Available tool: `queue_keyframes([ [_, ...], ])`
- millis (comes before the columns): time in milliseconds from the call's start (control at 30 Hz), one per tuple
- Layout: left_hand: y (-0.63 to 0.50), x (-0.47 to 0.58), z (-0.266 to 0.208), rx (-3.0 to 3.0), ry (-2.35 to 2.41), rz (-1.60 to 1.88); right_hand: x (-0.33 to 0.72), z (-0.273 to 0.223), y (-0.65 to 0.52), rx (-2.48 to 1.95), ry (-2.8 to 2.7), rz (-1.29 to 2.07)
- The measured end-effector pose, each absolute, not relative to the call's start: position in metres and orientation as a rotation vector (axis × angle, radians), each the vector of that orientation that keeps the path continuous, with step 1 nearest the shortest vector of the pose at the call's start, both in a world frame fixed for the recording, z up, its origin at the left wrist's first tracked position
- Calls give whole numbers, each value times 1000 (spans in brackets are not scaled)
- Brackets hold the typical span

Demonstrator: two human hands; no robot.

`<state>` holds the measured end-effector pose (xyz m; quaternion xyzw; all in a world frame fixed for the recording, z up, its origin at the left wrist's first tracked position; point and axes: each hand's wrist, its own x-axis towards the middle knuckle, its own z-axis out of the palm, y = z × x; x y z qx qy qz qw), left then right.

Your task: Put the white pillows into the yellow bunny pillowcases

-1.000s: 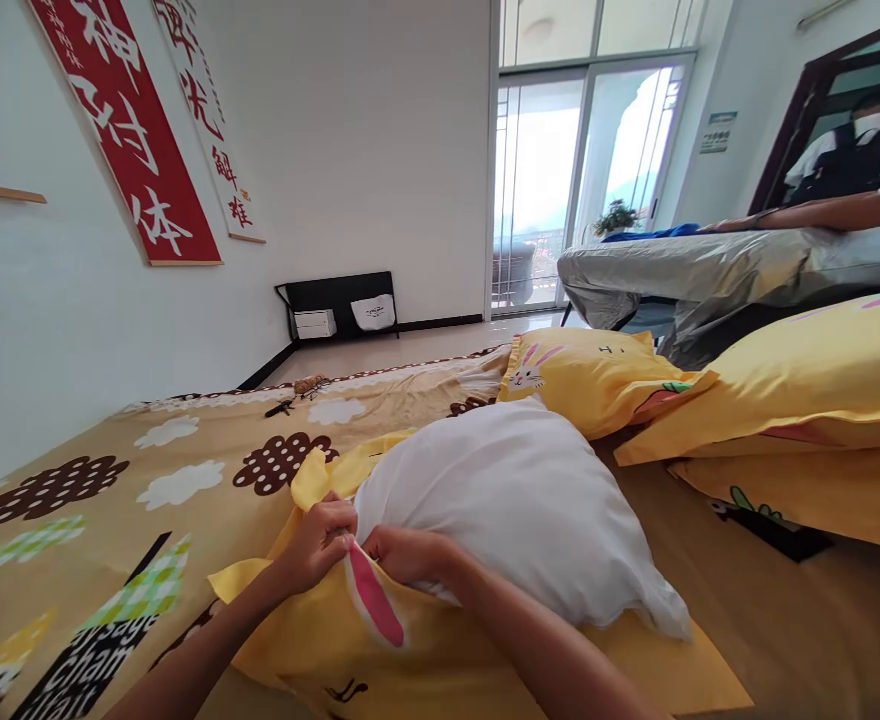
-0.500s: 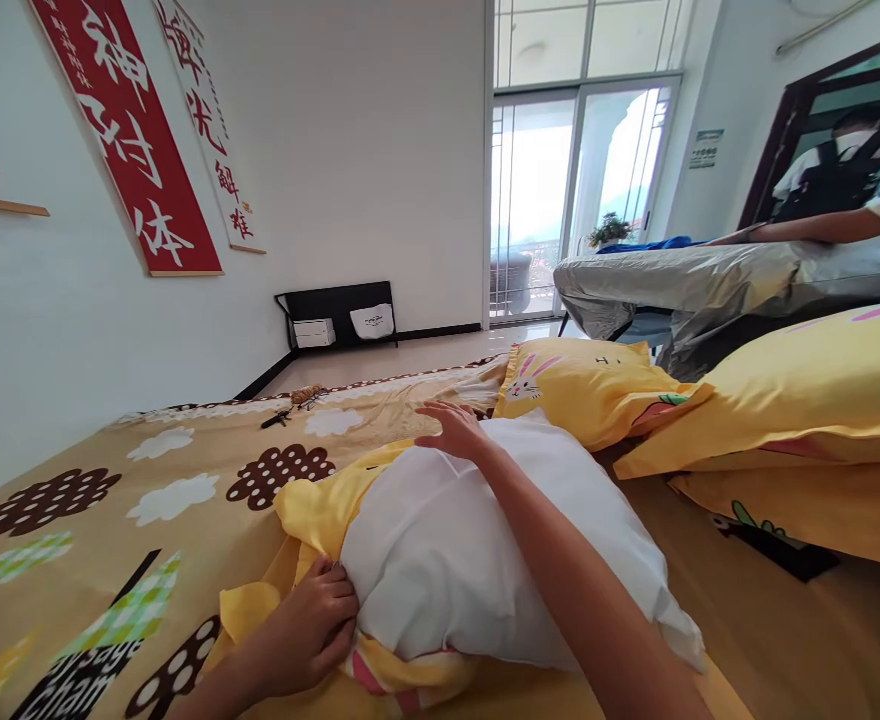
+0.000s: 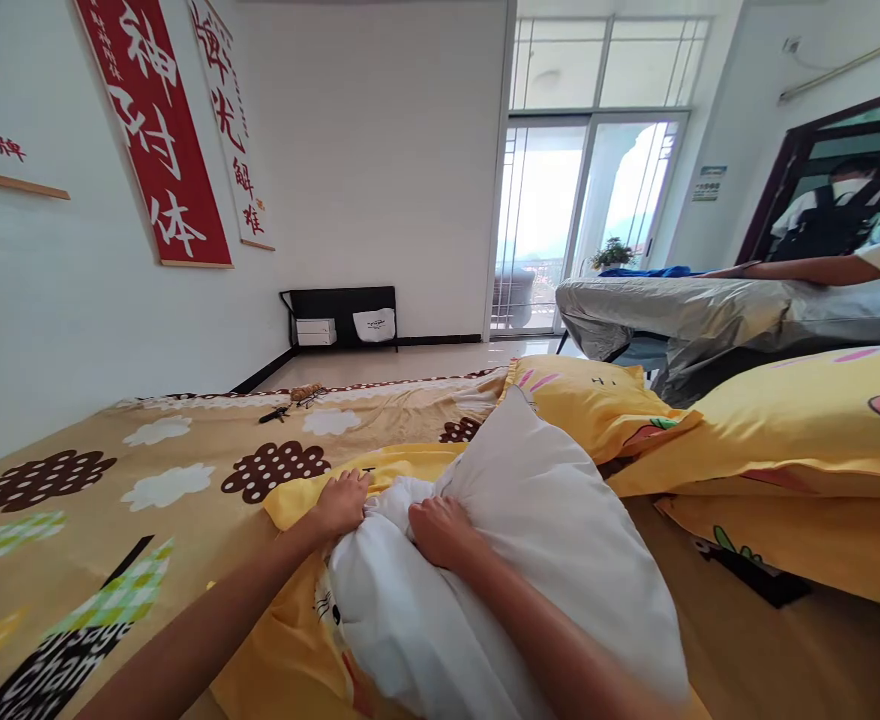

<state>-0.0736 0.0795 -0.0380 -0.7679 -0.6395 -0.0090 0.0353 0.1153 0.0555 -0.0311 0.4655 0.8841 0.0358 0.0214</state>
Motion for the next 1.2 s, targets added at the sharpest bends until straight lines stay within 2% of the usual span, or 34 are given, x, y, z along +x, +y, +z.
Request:
queue_keyframes([
  [267,117,-39,-24,-2374,-1973,-166,98,-29,33,1254,2808,185],
  [633,89,-28,26,-2298,-1912,-479,87,-28,20,1000,2918,205],
  [700,81,-24,30,-2341,-1869,-435,89,-26,28,1078,2971,210],
  [900,58,-15,24,-2424,-1760,-349,89,-23,71,1929,2695,224],
  [1100,40,-41,-4,-2512,-1757,-334,105,-22,78,1923,2785,174],
  [1200,25,-78,-24,-2609,-1861,-525,134,-22,55,1827,2950,149],
])
